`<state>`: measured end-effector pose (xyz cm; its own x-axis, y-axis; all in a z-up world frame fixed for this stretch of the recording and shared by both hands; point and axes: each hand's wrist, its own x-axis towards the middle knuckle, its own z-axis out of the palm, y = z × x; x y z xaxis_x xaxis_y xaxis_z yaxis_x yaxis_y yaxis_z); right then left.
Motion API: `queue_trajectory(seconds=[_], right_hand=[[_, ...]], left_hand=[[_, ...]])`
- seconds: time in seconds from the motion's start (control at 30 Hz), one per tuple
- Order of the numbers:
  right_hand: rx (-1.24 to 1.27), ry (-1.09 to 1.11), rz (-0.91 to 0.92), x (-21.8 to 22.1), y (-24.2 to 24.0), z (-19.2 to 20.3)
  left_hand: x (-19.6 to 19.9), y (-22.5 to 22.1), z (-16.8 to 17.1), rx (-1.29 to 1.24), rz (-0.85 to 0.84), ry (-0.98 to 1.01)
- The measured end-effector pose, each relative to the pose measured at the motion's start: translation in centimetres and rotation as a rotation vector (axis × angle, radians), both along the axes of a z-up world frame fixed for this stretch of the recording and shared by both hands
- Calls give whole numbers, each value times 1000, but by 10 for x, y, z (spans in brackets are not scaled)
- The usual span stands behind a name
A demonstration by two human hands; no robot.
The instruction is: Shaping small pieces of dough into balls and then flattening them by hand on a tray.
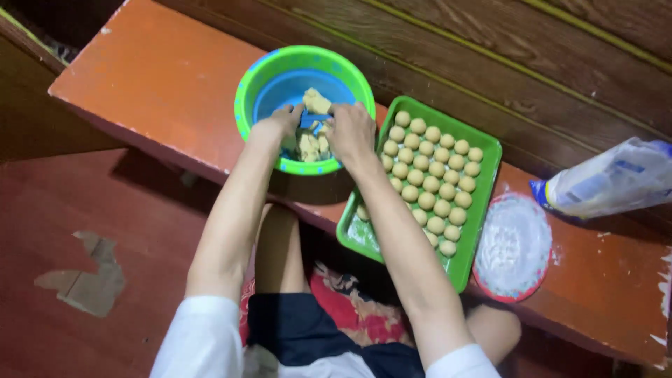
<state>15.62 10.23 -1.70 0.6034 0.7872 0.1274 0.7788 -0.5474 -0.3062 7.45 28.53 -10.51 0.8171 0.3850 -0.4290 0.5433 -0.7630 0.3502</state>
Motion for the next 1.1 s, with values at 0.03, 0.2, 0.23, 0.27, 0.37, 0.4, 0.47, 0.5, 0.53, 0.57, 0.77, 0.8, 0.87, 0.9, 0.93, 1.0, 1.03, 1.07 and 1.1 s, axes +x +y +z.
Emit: queue_trajectory(seconds=[0.03,0.2,0.23,0.27,0.37,0.4,0.47,0.5,0.53,0.57,0.77,0.8,0.87,0.9,0.93,1.0,1.03,1.07,1.1], right_hand=[[2,-8,0,4,5,10],[419,-494,-18,-16,-13,7],[429,-504,-19,-14,-10,5],[382,-394,-63,-14,-10,1],[310,-290,-127,-7,-2,-7],[258,-278,-154,-10,-5,-14],[313,-321,-156,-11,-6,-12],[373,-372,-154,-9,-4,-9],[376,-376,-158,-9,-6,-5],[342,-362,-144,-9,-7,0],[179,-115,-174,-7,0,-2],[147,-39,-186,-8,-3,0],[142,-19,-192,-15,-7,7],[144,-6,-200,-16,-7,12],[139,-5,-202,-16,-7,13],[131,27,-217,-17,-7,13],[127,30,-220,-17,-7,13],[118,36,-221,-17,-7,14],[109,41,-222,-16,-7,14]], left_hand=[[6,5,23,2,0,-8],[-21,-24,76,-33,-4,-72],[-18,-24,80,-23,-5,-82],[-18,-26,81,-39,-13,-35],[-22,-35,113,-71,22,68],[-29,-45,122,-111,60,148],[-6,-1,25,-65,163,147],[15,22,-13,-14,269,137],[8,9,11,-11,266,134],[1,-3,35,6,163,103],[-3,-12,49,19,-137,37],[-3,-10,37,-57,-127,-17],[-5,-11,32,-45,-99,-33],[-4,-11,32,-26,-72,-55],[-7,-17,52,-30,-74,-53],[-15,-31,92,-89,-56,-12],[-14,-28,83,-94,-59,-8],[-13,-24,75,-74,-69,-34],[-11,-20,67,-56,-80,-60]])
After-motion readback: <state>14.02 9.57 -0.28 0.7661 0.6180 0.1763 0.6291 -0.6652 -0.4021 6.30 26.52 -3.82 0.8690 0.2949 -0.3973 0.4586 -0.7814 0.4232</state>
